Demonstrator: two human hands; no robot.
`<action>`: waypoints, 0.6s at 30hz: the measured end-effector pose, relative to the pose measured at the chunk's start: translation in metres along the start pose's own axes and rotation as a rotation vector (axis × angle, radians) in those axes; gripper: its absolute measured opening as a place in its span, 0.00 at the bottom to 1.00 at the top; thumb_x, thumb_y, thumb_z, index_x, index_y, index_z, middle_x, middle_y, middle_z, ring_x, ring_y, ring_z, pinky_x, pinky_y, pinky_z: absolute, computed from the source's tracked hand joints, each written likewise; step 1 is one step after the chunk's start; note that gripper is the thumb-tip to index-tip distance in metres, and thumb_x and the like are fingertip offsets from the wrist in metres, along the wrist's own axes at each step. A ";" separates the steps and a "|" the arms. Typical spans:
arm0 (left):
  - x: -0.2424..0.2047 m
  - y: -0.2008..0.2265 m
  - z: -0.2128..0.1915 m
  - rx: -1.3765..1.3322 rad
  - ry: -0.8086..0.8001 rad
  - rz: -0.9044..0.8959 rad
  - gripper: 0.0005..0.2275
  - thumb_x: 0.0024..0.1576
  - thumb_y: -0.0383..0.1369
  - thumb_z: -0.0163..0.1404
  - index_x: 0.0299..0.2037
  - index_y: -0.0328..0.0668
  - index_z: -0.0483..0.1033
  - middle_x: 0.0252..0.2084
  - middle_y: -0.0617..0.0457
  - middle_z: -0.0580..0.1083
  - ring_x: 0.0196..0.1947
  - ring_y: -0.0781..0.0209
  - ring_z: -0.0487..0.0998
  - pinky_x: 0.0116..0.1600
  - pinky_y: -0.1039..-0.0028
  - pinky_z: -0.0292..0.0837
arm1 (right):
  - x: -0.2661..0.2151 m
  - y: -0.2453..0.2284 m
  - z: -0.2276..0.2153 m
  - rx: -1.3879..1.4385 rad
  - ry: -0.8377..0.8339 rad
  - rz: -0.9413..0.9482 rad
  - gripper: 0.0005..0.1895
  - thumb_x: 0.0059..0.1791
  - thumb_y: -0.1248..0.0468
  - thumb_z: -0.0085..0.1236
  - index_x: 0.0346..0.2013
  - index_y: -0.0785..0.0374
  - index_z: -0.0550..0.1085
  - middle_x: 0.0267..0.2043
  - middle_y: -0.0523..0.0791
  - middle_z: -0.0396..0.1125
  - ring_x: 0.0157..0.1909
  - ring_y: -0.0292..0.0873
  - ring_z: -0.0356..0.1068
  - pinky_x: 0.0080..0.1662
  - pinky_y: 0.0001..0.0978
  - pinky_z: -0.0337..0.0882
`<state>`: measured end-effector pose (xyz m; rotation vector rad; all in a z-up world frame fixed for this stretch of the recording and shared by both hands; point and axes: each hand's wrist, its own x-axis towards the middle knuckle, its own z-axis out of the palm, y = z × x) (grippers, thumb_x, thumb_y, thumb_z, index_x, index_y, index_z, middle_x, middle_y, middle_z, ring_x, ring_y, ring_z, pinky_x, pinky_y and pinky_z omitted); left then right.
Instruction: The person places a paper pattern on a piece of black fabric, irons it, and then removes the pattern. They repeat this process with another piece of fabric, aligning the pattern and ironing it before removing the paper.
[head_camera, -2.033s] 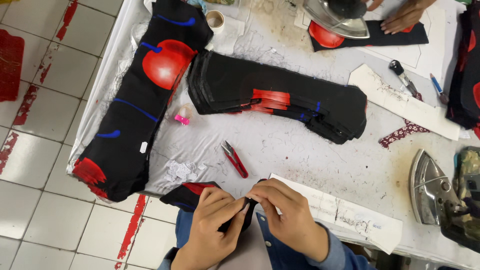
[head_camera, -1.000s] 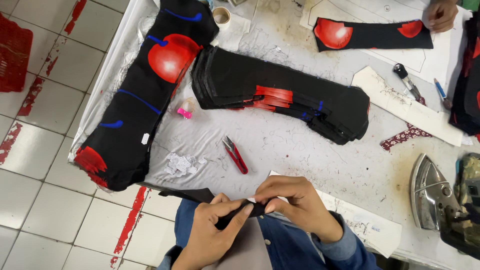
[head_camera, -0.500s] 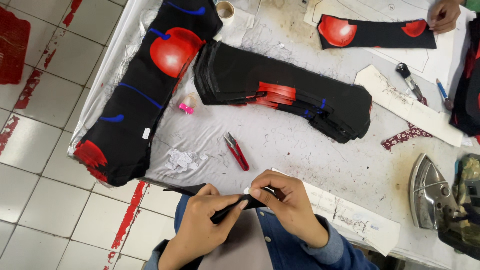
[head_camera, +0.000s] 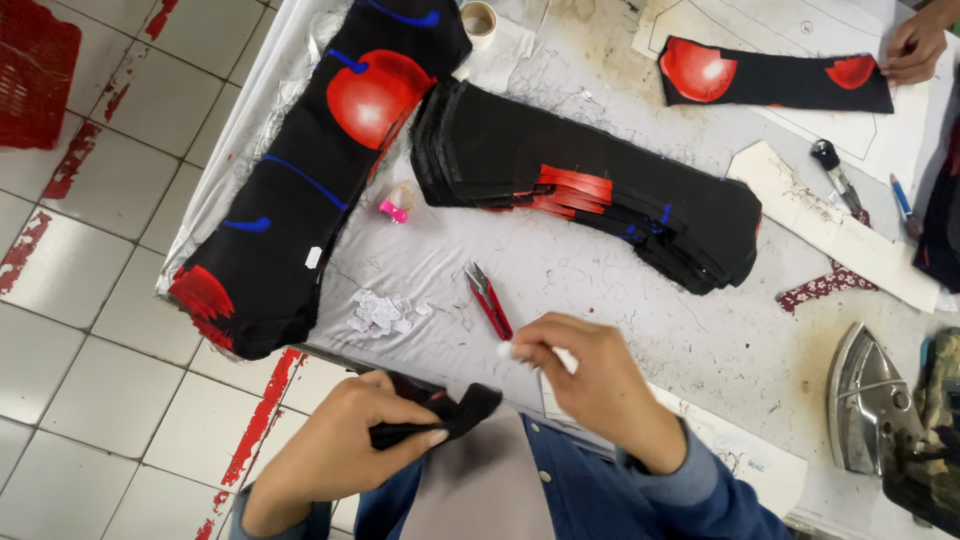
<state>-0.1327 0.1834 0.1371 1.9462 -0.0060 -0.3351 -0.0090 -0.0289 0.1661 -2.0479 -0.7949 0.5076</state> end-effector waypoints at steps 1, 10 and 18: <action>-0.007 -0.004 -0.008 0.001 0.007 -0.001 0.04 0.47 0.38 0.55 0.27 0.57 0.84 0.17 0.69 0.77 0.21 0.68 0.62 0.30 0.80 0.63 | 0.006 -0.002 -0.005 0.000 -0.004 -0.006 0.04 0.46 0.70 0.51 0.29 0.61 0.74 0.29 0.41 0.71 0.29 0.36 0.69 0.34 0.23 0.70; -0.087 0.008 -0.052 -0.351 0.510 0.251 0.09 0.44 0.31 0.52 0.16 0.34 0.71 0.15 0.53 0.63 0.17 0.60 0.60 0.28 0.72 0.59 | 0.065 0.062 0.120 -0.337 -0.049 -0.339 0.07 0.48 0.62 0.50 0.28 0.60 0.72 0.30 0.43 0.65 0.35 0.44 0.65 0.40 0.33 0.64; -0.083 0.021 -0.038 0.117 0.576 0.269 0.06 0.43 0.28 0.55 0.19 0.39 0.71 0.14 0.57 0.62 0.15 0.65 0.57 0.39 0.72 0.60 | 0.054 0.063 0.124 -0.259 -0.610 -0.210 0.18 0.53 0.57 0.32 0.28 0.60 0.68 0.29 0.46 0.61 0.37 0.49 0.61 0.45 0.41 0.60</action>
